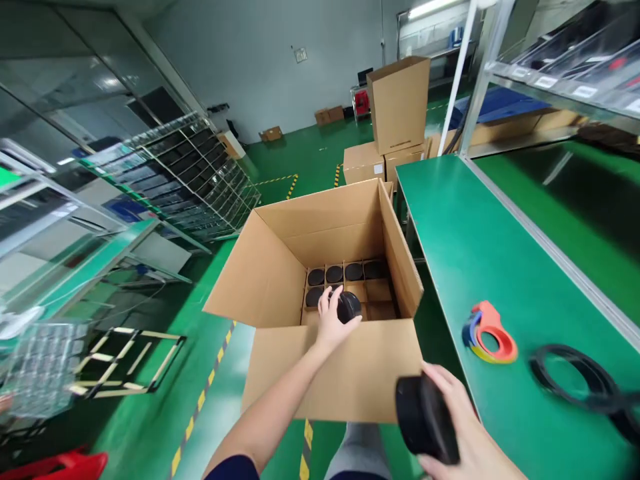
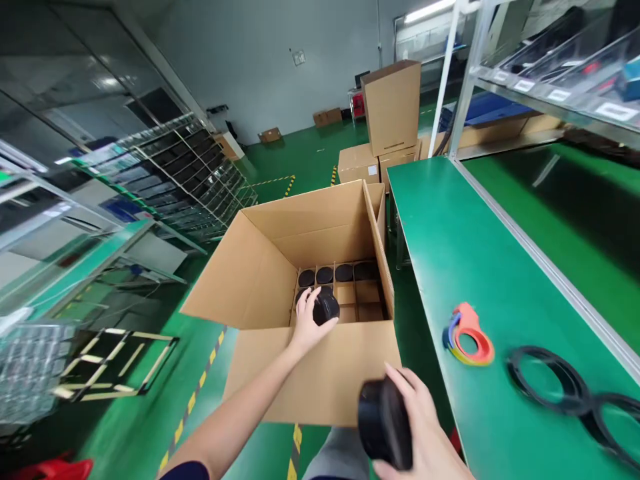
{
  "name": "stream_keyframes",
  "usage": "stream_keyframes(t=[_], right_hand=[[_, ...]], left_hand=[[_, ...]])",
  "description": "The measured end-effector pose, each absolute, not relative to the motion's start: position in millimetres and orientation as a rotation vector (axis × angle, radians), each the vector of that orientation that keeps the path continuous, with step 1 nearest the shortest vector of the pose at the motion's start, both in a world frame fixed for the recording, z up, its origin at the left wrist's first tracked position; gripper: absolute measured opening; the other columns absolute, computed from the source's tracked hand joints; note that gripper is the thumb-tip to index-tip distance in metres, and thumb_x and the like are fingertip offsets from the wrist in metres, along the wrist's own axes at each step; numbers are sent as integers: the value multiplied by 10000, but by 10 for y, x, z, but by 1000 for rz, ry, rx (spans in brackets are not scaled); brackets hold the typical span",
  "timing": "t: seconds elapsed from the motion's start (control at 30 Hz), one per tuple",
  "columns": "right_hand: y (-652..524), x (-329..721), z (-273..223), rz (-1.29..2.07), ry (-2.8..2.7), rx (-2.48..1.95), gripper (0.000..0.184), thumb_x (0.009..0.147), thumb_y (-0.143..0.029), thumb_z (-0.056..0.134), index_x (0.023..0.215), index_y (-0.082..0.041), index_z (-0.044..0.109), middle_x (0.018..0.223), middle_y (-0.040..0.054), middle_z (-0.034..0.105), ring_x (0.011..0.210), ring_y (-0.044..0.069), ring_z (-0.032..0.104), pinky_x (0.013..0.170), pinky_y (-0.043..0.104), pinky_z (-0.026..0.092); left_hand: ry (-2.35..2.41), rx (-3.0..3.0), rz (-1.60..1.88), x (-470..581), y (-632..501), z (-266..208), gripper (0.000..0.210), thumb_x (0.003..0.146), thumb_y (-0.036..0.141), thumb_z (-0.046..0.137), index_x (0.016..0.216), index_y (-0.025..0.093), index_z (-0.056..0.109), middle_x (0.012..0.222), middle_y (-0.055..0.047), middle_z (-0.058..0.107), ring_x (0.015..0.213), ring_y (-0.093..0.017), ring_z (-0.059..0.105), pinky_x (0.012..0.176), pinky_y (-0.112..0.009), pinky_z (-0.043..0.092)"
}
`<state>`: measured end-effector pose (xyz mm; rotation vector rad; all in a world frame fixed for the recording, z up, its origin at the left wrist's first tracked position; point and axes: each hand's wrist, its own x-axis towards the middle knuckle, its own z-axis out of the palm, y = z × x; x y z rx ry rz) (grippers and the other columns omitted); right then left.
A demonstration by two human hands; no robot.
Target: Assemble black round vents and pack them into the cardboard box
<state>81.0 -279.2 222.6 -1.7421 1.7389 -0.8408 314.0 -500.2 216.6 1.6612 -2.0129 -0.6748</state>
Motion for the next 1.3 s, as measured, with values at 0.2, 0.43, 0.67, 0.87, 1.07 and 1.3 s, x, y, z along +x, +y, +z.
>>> stream_keyframes(t=[0.2, 0.43, 0.67, 0.87, 1.07, 1.3], right_hand=[[-5739, 1581, 1318, -305, 2152, -1614, 1040, 628, -380, 817, 1532, -281, 311, 1440, 218, 315, 1198, 444, 467, 961, 550, 415], [-6736, 1499, -627, 196, 2316, -1392, 1065, 644, -543, 846, 1530, -296, 310, 1461, 240, 298, 1207, 463, 460, 934, 532, 376], [-6878, 1399, -1611, 196, 2332, -1585, 1117, 656, -593, 832, 1559, -319, 236, 1529, 200, 226, 1278, 486, 382, 1039, 579, 305], [-6689, 1423, -2103, 76, 2276, -1760, 720, 979, -459, 505, 1577, -193, 205, 1624, 190, 0, 1479, 384, 77, 1152, 532, 236], [-6862, 1332, -1877, 154, 2137, -1591, 650, 1009, -361, 469, 1568, -118, 242, 1613, 235, -7, 1484, 390, 28, 1174, 601, 137], [-7134, 1673, -465, 234, 2021, -1529, 613, 956, -420, 620, 1451, -95, 460, 1517, 248, 350, 1395, 397, 346, 1073, 594, 366]], left_hand=[[-2194, 1848, -841, 3405, -6569, 951, 902, 595, 272, 823, 1416, 280, 451, 1566, -167, 247, 1448, -452, 152, 1103, -737, 169], [-2309, 1701, -1168, 3237, -7354, -523, 928, 543, 219, 854, 1390, 322, 488, 1603, -137, 223, 1459, -443, 125, 1111, -756, 52], [-2328, 1529, -1321, 3109, -7566, -1362, 922, 581, 172, 845, 1413, 330, 481, 1638, -98, 148, 1486, -426, 47, 1134, -716, -74], [-2414, 1380, -1325, 3263, -7473, -1757, 644, 885, 337, 628, 1483, 304, 393, 1656, -66, 50, 1520, -293, 13, 1194, -556, -119], [-2535, 1339, -1166, 3137, -7509, -1957, 620, 896, 417, 596, 1475, 288, 417, 1641, -91, 92, 1520, -284, 46, 1198, -526, -124], [-2822, 1485, -908, 3222, -7683, -1640, 640, 900, 473, 385, 1443, 141, 461, 1609, -198, 198, 1504, -343, 131, 1178, -610, 69]])
